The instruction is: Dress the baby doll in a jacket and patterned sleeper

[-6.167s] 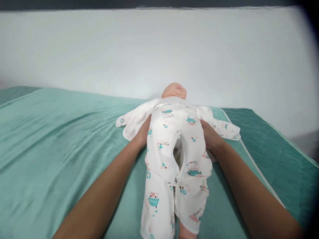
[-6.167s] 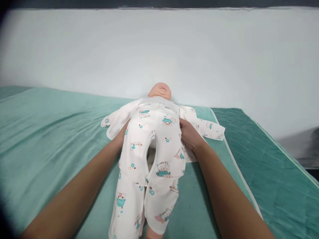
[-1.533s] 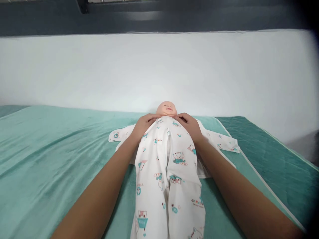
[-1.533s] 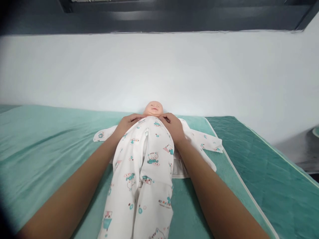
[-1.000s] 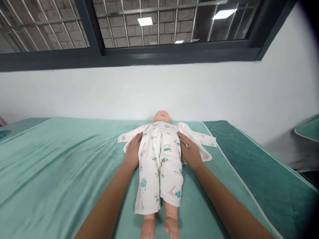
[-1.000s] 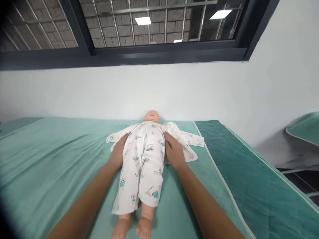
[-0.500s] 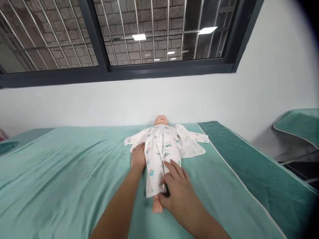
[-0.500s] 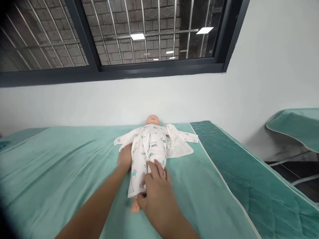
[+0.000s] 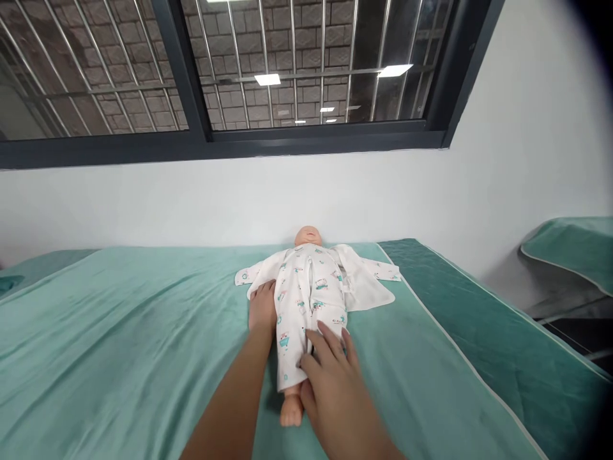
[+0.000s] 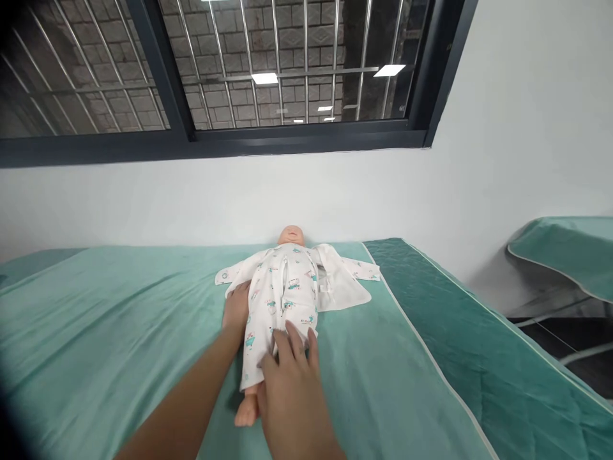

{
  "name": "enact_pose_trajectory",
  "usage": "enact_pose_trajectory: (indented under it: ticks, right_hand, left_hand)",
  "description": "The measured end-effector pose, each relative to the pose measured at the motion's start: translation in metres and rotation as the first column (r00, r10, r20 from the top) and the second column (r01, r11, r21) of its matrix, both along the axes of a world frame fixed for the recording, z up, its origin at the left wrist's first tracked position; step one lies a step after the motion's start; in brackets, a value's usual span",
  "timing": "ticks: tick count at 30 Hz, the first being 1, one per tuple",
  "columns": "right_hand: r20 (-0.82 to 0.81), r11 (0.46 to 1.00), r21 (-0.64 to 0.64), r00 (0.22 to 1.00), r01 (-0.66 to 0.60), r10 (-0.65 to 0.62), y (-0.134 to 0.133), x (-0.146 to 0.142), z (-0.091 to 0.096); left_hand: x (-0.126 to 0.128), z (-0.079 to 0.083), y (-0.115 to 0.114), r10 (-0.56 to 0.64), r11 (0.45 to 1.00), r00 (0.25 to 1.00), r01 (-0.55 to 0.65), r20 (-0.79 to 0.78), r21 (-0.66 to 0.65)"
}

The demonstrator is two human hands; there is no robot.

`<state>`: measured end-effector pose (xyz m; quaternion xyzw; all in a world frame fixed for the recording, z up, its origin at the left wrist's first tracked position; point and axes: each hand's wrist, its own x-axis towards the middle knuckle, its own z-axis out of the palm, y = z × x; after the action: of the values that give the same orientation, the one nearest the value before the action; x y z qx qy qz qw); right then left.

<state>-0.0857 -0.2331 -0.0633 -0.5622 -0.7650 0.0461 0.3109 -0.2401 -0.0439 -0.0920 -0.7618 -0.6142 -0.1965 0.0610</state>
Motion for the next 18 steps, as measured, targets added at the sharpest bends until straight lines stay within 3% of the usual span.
enact_pose_trajectory:
  ticks: [5,7,14,18]
  right_hand:
    - [-0.044,0.957,0.269,0.991,-0.107,0.123,-0.017,0.003,-0.004]
    - [-0.013,0.942,0.316,0.992,-0.115,0.125,-0.02,0.003,-0.006]
    - [0.02,0.974,0.208,0.996,-0.084,0.082,-0.022,0.038,-0.028]
    - [-0.043,0.982,0.137,0.991,0.13,-0.125,-0.025,0.053,-0.051]
  left_hand:
    - [0.001,0.003,-0.002,0.011,1.0,0.999,-0.012,-0.04,-0.016]
    - [0.002,0.004,-0.001,0.015,1.0,0.998,-0.016,-0.055,-0.019]
    - [0.006,0.005,-0.004,0.036,0.999,0.996,-0.035,-0.087,0.011]
    - [0.009,0.009,-0.008,0.01,1.0,0.992,-0.01,-0.123,-0.003]
